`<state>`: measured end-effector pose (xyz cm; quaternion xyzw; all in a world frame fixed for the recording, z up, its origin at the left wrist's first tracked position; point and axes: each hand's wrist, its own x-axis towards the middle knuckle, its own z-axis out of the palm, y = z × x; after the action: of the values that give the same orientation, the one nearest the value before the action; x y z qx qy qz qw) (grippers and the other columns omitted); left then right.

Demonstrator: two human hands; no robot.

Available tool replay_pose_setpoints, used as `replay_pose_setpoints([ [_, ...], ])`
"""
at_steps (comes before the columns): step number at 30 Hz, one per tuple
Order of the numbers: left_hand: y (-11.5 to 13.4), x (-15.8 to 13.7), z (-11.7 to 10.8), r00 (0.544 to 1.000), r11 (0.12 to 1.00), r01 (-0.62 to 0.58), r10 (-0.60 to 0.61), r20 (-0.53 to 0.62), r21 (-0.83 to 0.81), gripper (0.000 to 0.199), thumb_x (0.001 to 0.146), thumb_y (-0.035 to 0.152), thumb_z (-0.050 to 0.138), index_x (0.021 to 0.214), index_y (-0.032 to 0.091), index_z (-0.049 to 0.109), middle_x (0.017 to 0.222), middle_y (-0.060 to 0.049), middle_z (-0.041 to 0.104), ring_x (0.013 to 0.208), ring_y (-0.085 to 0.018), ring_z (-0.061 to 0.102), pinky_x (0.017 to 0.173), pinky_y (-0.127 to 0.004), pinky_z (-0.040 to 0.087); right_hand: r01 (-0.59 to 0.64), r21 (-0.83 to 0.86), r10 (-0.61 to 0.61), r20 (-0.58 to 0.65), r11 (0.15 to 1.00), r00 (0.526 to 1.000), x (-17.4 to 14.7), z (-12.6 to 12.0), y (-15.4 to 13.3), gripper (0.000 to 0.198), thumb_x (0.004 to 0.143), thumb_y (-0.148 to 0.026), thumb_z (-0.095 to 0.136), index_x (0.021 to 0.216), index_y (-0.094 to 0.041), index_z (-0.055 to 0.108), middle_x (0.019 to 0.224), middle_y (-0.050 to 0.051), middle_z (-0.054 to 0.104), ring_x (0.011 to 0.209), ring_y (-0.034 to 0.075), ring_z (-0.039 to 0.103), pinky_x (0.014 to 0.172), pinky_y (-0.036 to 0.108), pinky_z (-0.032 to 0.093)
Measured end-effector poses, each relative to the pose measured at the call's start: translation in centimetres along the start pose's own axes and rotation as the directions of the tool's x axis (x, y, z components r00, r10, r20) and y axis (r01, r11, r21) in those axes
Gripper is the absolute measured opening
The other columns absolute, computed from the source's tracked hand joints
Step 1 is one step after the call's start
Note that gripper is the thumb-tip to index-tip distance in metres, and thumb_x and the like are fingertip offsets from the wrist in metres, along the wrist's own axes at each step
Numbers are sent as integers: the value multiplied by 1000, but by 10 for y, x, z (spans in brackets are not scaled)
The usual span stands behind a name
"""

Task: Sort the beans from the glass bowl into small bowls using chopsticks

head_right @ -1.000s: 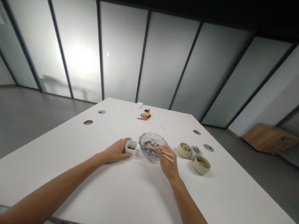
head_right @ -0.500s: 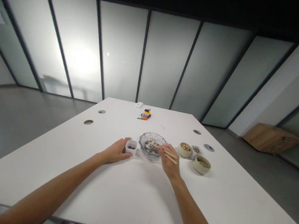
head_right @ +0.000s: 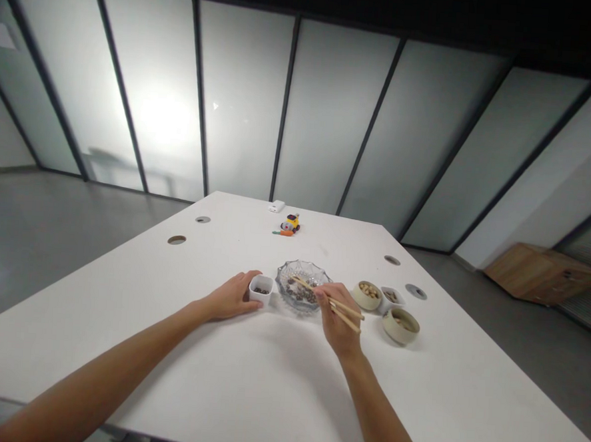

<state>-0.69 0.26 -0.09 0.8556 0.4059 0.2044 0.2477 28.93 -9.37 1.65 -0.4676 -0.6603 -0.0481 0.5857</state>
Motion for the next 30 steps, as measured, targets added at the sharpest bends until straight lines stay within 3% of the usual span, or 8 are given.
replay_pose_setpoints([
  [7, 1, 0, -1, 1000, 1000, -1, 1, 16, 12, 76, 93, 48, 79, 160, 24, 52, 150, -18, 70, 139, -40, 66, 120, -54, 51, 15, -54, -9, 99, 998, 995, 1, -6, 20, 50, 114, -61, 60, 86, -26, 82, 81, 7, 76, 75, 24, 71, 72, 38, 61],
  [19, -2, 2, 2, 1000, 1000, -11, 11, 4, 12, 74, 93, 49, 79, 158, 24, 54, 146, -17, 72, 137, -40, 67, 117, -53, 52, -32, -41, 37, 132, 999, 991, 0, -5, 19, 53, 111, -67, 62, 86, -25, 81, 84, 8, 78, 77, 25, 75, 74, 39, 63],
  [23, -1, 2, 1, 1000, 1000, -3, 3, 11, 16, 73, 93, 48, 79, 157, 23, 55, 149, -18, 70, 138, -41, 66, 119, -54, 51, -42, -47, 46, 82, 998, 996, 2, -7, 17, 53, 111, -67, 62, 86, -25, 83, 83, 8, 78, 76, 25, 74, 75, 39, 64],
  [26, 1, 1, 0, 1000, 1000, 6, -6, 12, 16, 72, 93, 48, 79, 156, 23, 56, 146, -17, 72, 136, -40, 67, 118, -53, 52, -91, -30, 90, -34, 995, 995, 2, -8, 15, 53, 110, -68, 62, 87, -25, 83, 84, 9, 78, 80, 26, 75, 77, 42, 65],
  [30, 2, 2, 0, 1000, 1000, 15, -15, 12, 23, 72, 92, 49, 80, 155, 24, 57, 143, -16, 73, 135, -40, 68, 116, -52, 52, -231, 265, 266, -106, 936, 958, -2, -1, 11, 48, 107, -66, 68, 89, -24, 82, 91, 8, 78, 83, 27, 79, 76, 44, 71],
])
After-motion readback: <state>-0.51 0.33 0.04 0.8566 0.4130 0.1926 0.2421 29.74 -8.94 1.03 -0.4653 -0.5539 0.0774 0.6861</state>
